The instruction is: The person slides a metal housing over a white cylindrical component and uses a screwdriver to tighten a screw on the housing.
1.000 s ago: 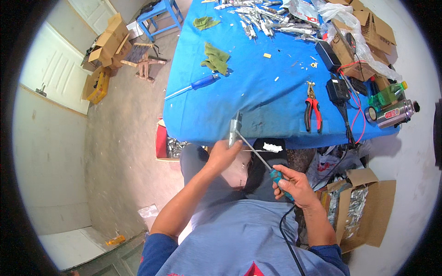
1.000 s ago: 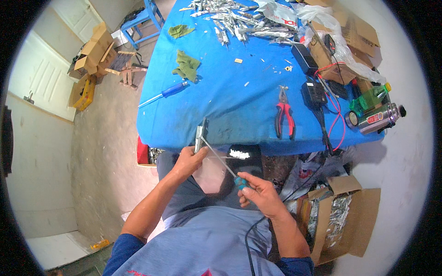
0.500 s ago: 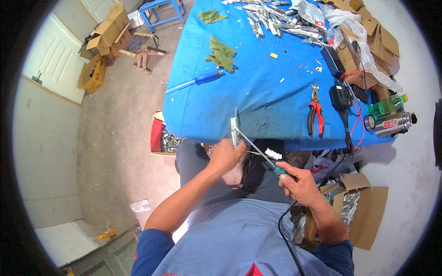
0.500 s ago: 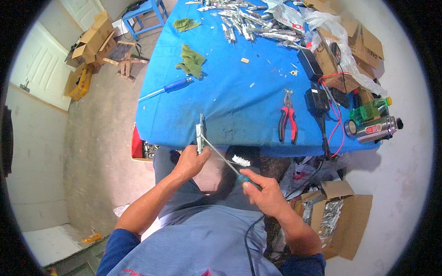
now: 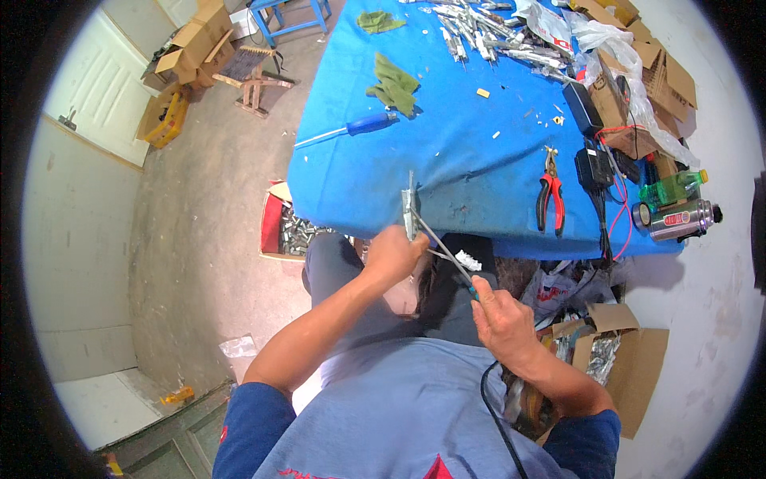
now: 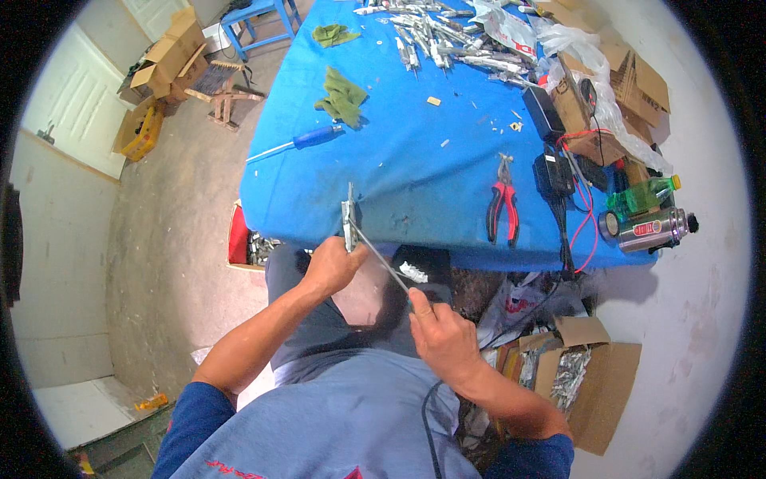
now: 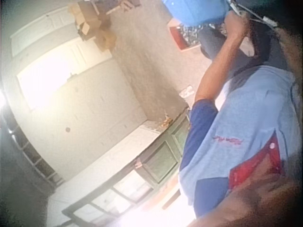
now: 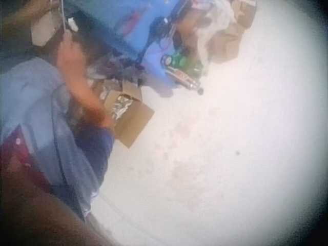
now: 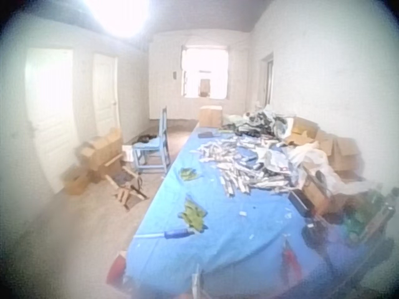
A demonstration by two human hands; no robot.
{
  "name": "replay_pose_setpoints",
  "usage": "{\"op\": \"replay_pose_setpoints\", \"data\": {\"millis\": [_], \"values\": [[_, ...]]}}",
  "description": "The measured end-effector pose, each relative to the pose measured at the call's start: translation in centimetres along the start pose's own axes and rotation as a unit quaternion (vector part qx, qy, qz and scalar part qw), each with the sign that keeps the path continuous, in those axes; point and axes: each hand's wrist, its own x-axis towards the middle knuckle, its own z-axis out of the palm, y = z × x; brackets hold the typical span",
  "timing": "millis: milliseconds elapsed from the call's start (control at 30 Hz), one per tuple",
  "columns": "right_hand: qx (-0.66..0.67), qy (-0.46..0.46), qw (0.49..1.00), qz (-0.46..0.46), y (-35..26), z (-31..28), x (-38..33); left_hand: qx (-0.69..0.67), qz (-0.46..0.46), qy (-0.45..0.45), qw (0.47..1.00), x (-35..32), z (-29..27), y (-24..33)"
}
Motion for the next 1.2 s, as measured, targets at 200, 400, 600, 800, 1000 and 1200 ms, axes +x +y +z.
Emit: {"op": "replay_pose_setpoints", "data": {"millis": [200,400,600,800,1000,1200], "values": [[0.460,-0.171,0.814,0.311,1.4,-3.1,1.2,-0.028,-0.006,-0.035,0.999,-0.1,-0.4,-0.6],[0.545,-0.137,0.753,0.343,2.1,-1.8,0.3,-0.044,-0.008,-0.054,0.998,-0.3,-0.3,-0.7],[0.544,-0.152,0.753,0.337,2.4,-2.7,0.7,-0.029,-0.009,-0.047,0.998,-0.7,-0.7,-0.4],[0.515,-0.179,0.769,0.333,2.7,-3.5,1.6,-0.030,0.002,-0.052,0.998,-0.7,-1.0,-0.3],[0.571,-0.168,0.718,0.361,3.4,-3.1,1.7,-0.016,0.008,-0.042,0.999,-0.2,-0.8,-0.9],[0.494,-0.174,0.775,0.354,3.1,-3.9,2.7,-0.019,0.000,-0.059,0.998,-0.2,-1.3,-0.1]]}}
